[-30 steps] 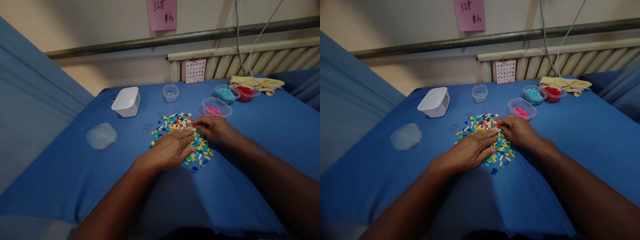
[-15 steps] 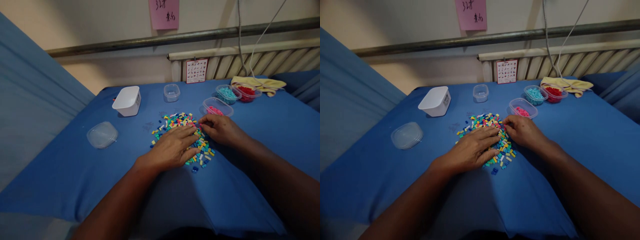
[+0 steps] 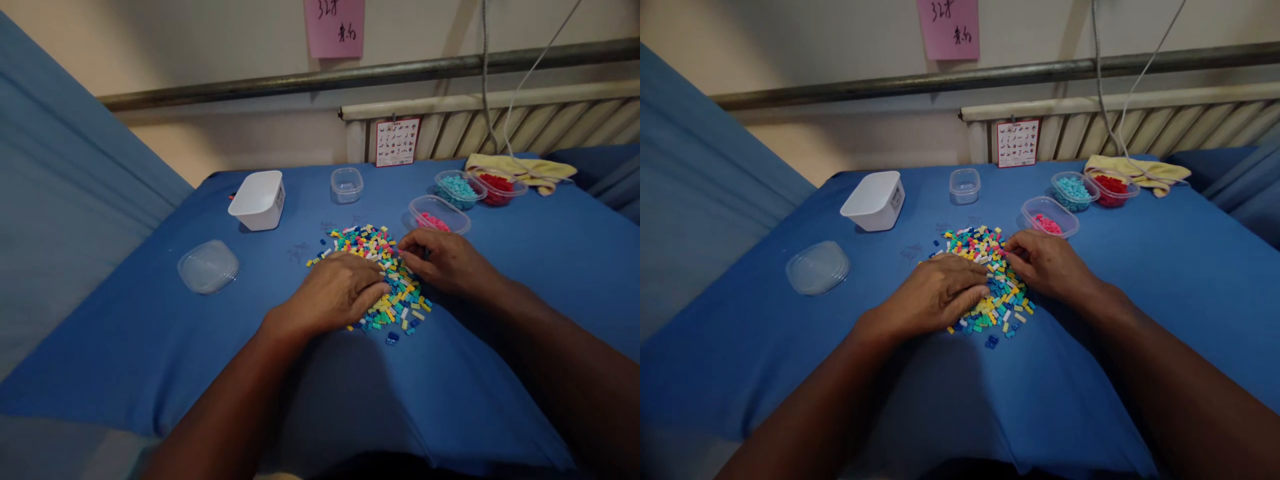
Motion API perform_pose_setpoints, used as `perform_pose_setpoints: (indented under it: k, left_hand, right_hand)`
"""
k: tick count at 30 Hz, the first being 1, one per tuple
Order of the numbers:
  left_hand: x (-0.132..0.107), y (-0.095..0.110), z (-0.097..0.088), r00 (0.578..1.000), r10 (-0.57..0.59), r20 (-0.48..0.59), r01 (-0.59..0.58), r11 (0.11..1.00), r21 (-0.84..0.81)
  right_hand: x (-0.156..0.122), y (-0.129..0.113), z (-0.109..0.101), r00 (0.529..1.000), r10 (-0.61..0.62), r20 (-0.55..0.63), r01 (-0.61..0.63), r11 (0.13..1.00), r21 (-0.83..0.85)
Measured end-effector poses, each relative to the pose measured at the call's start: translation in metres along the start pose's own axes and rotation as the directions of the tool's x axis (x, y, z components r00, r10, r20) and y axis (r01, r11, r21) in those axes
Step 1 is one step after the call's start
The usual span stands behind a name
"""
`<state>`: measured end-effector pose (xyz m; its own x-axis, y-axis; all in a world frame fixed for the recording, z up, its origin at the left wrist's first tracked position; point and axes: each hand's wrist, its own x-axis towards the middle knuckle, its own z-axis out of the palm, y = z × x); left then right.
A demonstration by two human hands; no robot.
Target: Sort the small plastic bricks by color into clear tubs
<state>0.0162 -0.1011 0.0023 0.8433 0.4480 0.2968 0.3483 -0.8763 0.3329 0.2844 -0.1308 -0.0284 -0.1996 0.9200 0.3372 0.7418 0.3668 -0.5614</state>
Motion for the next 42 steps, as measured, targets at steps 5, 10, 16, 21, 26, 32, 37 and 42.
perform_pose_setpoints:
  k: [5, 10, 16, 21, 26, 32, 37, 42]
  left_hand:
    - [-0.001, -0.032, 0.005, 0.932, -0.233, -0.279, 0.279, 0.951, 0.136]
    - [-0.004, -0.054, 0.006, 0.914, -0.306, -0.267, 0.359, 0.917, 0.176]
    - [-0.003, -0.054, 0.008, 0.943, -0.282, -0.174, 0.310, 0.937, 0.159]
    - [0.002, -0.053, 0.012, 0.948, -0.298, -0.115, 0.316, 0.928, 0.199]
    - [0.002, -0.054, 0.010, 0.929, -0.344, -0.136, 0.365, 0.912, 0.186]
    - [0.002, -0.050, 0.009, 0.919, -0.369, -0.141, 0.390, 0.903, 0.180]
    - [0.002, -0.050, 0.010, 0.921, -0.356, -0.158, 0.382, 0.907, 0.179]
    - [0.000, -0.053, 0.010, 0.919, -0.331, -0.216, 0.364, 0.921, 0.139]
  right_hand:
    - [0.001, 0.008, -0.022, 0.972, -0.031, -0.232, 0.000, 0.991, -0.133]
    - [0.002, 0.031, -0.044, 0.913, 0.021, -0.407, -0.151, 0.945, -0.290]
    - [-0.001, 0.045, -0.042, 0.933, 0.072, -0.352, -0.208, 0.907, -0.366]
    - [0.003, 0.036, -0.026, 0.942, -0.044, -0.333, -0.117, 0.887, -0.447]
    - [0.012, 0.006, 0.009, 0.988, -0.131, -0.079, 0.096, 0.933, -0.347]
    - [0.020, -0.001, 0.027, 0.996, -0.081, 0.035, 0.088, 0.925, -0.369]
    - [0.018, 0.002, 0.023, 0.997, -0.079, -0.015, 0.071, 0.949, -0.308]
    - [0.009, 0.003, -0.007, 0.983, -0.054, -0.175, -0.015, 0.928, -0.373]
